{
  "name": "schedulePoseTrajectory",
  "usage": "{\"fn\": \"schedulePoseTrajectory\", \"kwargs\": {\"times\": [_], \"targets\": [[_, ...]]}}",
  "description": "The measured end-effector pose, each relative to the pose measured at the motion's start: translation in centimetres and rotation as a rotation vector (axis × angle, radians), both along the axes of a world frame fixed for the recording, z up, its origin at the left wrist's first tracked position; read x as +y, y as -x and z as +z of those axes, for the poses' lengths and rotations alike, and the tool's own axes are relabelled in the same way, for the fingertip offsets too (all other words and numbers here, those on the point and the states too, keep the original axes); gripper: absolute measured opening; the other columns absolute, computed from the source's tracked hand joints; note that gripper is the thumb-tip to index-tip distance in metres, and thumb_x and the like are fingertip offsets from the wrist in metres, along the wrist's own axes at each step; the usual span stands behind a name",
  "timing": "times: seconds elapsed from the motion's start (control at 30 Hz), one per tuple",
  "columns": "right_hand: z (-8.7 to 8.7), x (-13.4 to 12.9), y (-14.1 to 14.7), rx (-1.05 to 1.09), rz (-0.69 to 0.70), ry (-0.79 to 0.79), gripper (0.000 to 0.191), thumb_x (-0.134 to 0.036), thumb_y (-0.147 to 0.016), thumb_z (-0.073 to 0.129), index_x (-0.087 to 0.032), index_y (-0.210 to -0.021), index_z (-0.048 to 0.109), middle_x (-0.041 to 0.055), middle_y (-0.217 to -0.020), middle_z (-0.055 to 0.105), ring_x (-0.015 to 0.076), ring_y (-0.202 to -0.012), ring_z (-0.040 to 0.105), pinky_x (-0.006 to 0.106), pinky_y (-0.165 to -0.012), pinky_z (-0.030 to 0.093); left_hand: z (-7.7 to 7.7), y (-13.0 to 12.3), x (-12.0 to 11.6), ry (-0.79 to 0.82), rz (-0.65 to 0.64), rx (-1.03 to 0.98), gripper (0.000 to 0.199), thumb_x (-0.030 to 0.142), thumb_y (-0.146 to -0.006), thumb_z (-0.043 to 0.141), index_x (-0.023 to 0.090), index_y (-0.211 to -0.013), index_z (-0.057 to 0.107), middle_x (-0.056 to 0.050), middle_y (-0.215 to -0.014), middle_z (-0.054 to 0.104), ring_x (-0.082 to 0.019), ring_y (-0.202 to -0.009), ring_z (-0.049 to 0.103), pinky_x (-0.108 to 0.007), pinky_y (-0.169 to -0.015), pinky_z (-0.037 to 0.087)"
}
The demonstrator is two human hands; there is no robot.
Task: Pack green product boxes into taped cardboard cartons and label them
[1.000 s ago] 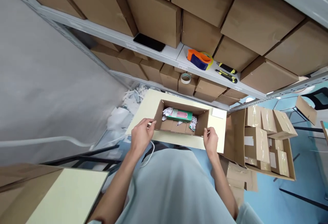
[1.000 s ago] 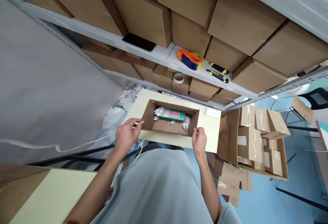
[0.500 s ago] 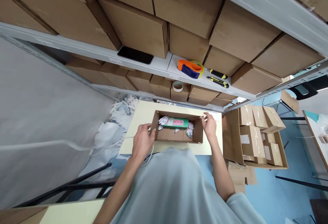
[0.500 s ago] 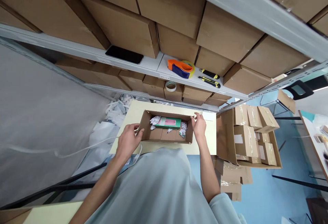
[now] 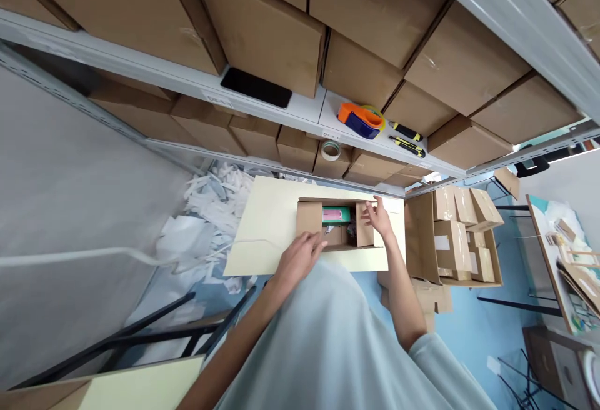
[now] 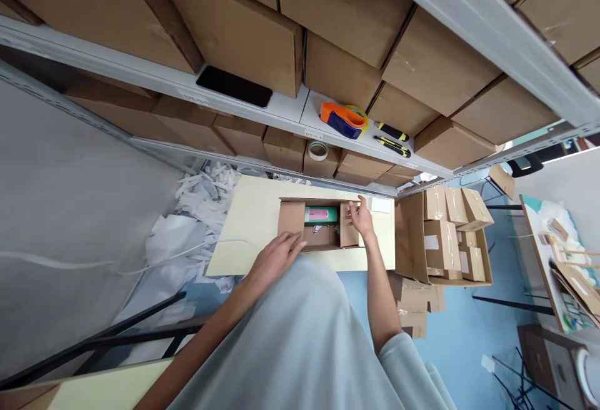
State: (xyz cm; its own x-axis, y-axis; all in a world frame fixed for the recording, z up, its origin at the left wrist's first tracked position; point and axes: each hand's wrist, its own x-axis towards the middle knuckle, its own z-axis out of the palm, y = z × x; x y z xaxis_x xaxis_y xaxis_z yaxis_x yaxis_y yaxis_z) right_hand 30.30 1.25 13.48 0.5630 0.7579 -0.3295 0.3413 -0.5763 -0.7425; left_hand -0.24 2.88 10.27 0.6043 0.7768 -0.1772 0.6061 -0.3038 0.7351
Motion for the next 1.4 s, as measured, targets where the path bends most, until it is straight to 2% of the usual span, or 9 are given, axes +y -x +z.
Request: {"fn": "schedulePoseTrajectory", "kwargs": {"times": [0.1, 0.2, 0.3, 0.43, 0.53, 0.63, 0.73, 0.93, 1.4], "targets": [[-0.5, -1.5, 0.6, 0.025, 0.036, 0.055, 0.063, -0.056, -0.109, 0.054, -0.021, -0.161, 0.044, 0.0078, -0.101, 0.083, 0.0242, -0.093, 0.082, 0.034, -0.071, 0.067, -0.4, 0.3, 0.2, 0.050, -0.111, 0.049, 0.046, 0.058, -0.106, 0.058, 0.023, -0.129, 0.076, -0.014, -0.127, 0.079, -0.033, -0.124, 0.072, -0.039, -0.098, 0.057], [-0.4, -3.1, 0.3, 0.066, 0.091, 0.109, 0.061, -0.051, -0.111, 0.053, -0.020, -0.164, 0.045, 0.0083, -0.108, 0.082, 0.0228, -0.107, 0.081, 0.036, -0.088, 0.066, -0.8, 0.6, 1.0, 0.098, -0.164, 0.137, 0.048, 0.061, -0.104, 0.061, 0.020, -0.126, 0.074, -0.016, -0.117, 0.081, -0.036, -0.113, 0.077, -0.039, -0.090, 0.058], [-0.2, -4.8, -0.4, 0.019, 0.104, 0.089, 0.052, -0.052, -0.112, 0.052, -0.023, -0.154, 0.062, 0.0097, -0.119, 0.081, 0.0232, -0.108, 0.080, 0.038, -0.095, 0.064, -1.1, 0.4, 2.0, 0.010, -0.041, 0.187, 0.061, 0.064, -0.100, 0.068, 0.015, -0.136, 0.065, -0.018, -0.115, 0.078, -0.037, -0.103, 0.077, -0.039, -0.083, 0.058], [-0.7, -6.9, -1.1, -0.201, 0.114, 0.047, 0.041, -0.053, -0.102, 0.068, -0.025, -0.129, 0.081, 0.0131, -0.136, 0.073, 0.0269, -0.117, 0.075, 0.042, -0.102, 0.063, -1.2, -0.4, 3.1, -0.226, 0.166, 0.113, 0.070, 0.057, -0.101, 0.068, 0.010, -0.151, 0.055, -0.025, -0.133, 0.066, -0.039, -0.118, 0.070, -0.042, -0.095, 0.058], [-1.6, -7.9, -1.5, -0.139, 0.122, 0.039, 0.041, -0.051, -0.094, 0.076, -0.025, -0.125, 0.080, 0.0127, -0.140, 0.071, 0.0263, -0.116, 0.075, 0.040, -0.100, 0.064, -1.6, -1.1, 3.7, -0.268, 0.188, 0.073, 0.052, 0.044, -0.105, 0.064, 0.015, -0.148, 0.064, -0.025, -0.136, 0.060, -0.041, -0.127, 0.062, -0.051, -0.106, 0.055], [-2.6, -8.2, -1.4, -0.060, 0.142, 0.080, 0.043, -0.051, -0.088, 0.082, -0.027, -0.124, 0.078, 0.0085, -0.138, 0.074, 0.0236, -0.101, 0.079, 0.037, -0.093, 0.065, -2.7, -1.2, 4.3, -0.257, 0.245, 0.061, 0.040, 0.042, -0.103, 0.065, 0.019, -0.134, 0.075, -0.026, -0.149, 0.053, -0.048, -0.145, 0.049, -0.061, -0.114, 0.049], [-3.5, -8.2, -0.6, -0.051, 0.174, 0.133, 0.037, -0.047, -0.087, 0.082, -0.029, -0.118, 0.076, 0.0020, -0.129, 0.079, 0.0196, -0.085, 0.077, 0.036, -0.090, 0.063, -4.4, -0.9, 5.3, -0.154, 0.259, -0.007, 0.036, 0.046, -0.100, 0.071, 0.021, -0.125, 0.078, -0.021, -0.163, 0.047, -0.046, -0.158, 0.040, -0.060, -0.121, 0.047], [-4.8, -8.0, 1.9, -0.239, 0.105, 0.222, 0.028, -0.042, -0.094, 0.071, -0.034, -0.122, 0.068, -0.0029, -0.115, 0.079, 0.0203, -0.080, 0.071, 0.035, -0.087, 0.057, -5.7, -0.4, 8.1, 0.051, 0.241, -0.022, 0.023, 0.036, -0.094, 0.077, 0.027, -0.115, 0.078, -0.009, -0.135, 0.071, -0.030, -0.128, 0.070, -0.040, -0.110, 0.056], [-2.9, -7.2, 1.5, -0.296, 0.235, 0.376, 0.022, -0.043, -0.096, 0.072, -0.035, -0.117, 0.070, -0.0037, -0.100, 0.078, 0.0213, -0.087, 0.072, 0.028, -0.078, 0.046, -4.6, -0.1, 7.1, 0.103, 0.175, 0.184, 0.023, 0.043, -0.095, 0.075, 0.029, -0.112, 0.078, -0.006, -0.124, 0.064, -0.025, -0.102, 0.074, -0.036, -0.091, 0.057]]}}
